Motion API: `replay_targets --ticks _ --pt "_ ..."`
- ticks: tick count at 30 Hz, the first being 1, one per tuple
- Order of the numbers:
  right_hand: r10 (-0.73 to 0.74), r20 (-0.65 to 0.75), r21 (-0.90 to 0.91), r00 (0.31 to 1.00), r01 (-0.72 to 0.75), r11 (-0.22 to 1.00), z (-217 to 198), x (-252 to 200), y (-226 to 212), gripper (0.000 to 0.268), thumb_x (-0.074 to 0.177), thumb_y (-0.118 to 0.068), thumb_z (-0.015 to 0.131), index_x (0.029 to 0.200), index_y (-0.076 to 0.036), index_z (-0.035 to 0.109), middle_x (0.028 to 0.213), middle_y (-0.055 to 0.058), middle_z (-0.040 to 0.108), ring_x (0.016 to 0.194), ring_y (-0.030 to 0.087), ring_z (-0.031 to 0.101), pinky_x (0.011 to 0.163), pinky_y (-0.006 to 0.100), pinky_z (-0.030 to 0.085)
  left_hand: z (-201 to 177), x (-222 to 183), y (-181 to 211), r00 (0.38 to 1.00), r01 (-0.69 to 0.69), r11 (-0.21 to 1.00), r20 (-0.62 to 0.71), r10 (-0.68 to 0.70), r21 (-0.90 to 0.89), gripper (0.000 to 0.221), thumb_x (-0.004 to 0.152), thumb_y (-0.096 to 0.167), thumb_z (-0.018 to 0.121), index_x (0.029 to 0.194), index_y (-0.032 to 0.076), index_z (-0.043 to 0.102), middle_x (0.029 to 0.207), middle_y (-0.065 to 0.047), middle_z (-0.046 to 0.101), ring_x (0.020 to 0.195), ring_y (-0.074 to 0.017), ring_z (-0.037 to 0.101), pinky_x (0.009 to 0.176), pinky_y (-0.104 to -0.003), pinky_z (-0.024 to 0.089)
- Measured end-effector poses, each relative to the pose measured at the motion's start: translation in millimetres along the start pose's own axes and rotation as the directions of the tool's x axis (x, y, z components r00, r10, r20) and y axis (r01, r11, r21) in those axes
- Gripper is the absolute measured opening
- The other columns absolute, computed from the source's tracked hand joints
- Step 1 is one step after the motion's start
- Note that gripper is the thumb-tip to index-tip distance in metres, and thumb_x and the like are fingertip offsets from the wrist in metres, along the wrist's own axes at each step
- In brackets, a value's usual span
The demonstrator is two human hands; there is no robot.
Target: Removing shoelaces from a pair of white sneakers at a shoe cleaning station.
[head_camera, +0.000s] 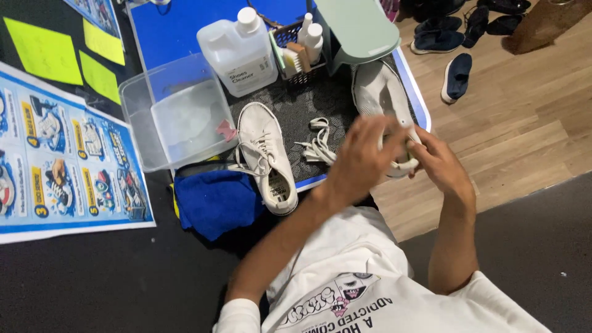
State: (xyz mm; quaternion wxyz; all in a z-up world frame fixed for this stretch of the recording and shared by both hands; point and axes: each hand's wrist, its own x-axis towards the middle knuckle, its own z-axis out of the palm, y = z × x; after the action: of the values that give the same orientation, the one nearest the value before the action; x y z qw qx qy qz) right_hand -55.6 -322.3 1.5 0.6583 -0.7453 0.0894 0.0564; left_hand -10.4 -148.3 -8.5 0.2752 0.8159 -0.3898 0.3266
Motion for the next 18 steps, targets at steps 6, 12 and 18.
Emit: replay_targets --ticks 6,12,18 --pt "0.107 0.131 -0.069 0.986 -0.098 0.993 -14.7 56.5 14.3 0.045 0.103 -0.038 0.049 0.133 -0.007 0.060 0.092 0.006 0.060 0.073 0.018 0.058 0.059 0.032 0.052 49.1 77.1 -84.7 0.849 0.066 0.924 0.465 -0.250 0.376 0.091 0.087 -0.004 0.067 0.161 0.010 0.016 0.164 -0.020 0.029 0.152 -0.0418 0.028 0.118 -0.060 0.039" --pt "0.099 0.145 -0.022 0.984 -0.097 0.995 -9.6 116.8 11.8 0.030 0.108 -0.030 0.049 0.117 -0.005 0.061 0.092 0.004 0.059 0.074 0.016 0.056 0.058 0.028 0.048 78.8 78.3 -105.3 0.939 0.058 0.891 0.279 -0.202 0.450 0.066 0.079 0.015 0.084 0.135 0.015 0.049 0.133 -0.010 0.060 0.125 -0.0402 0.060 0.097 -0.057 0.055" --pt "0.095 0.014 -0.092 0.995 -0.094 0.991 12.2 156.4 -15.8 0.029 0.107 -0.031 0.046 0.118 -0.008 0.061 0.072 0.001 0.048 0.059 0.012 0.046 0.054 0.027 0.038 92.2 73.0 -112.5 0.936 0.082 0.902 0.279 -0.217 0.424 0.049 0.095 0.019 0.070 0.140 0.017 0.050 0.138 -0.012 0.059 0.128 -0.0433 0.059 0.099 -0.063 0.053"
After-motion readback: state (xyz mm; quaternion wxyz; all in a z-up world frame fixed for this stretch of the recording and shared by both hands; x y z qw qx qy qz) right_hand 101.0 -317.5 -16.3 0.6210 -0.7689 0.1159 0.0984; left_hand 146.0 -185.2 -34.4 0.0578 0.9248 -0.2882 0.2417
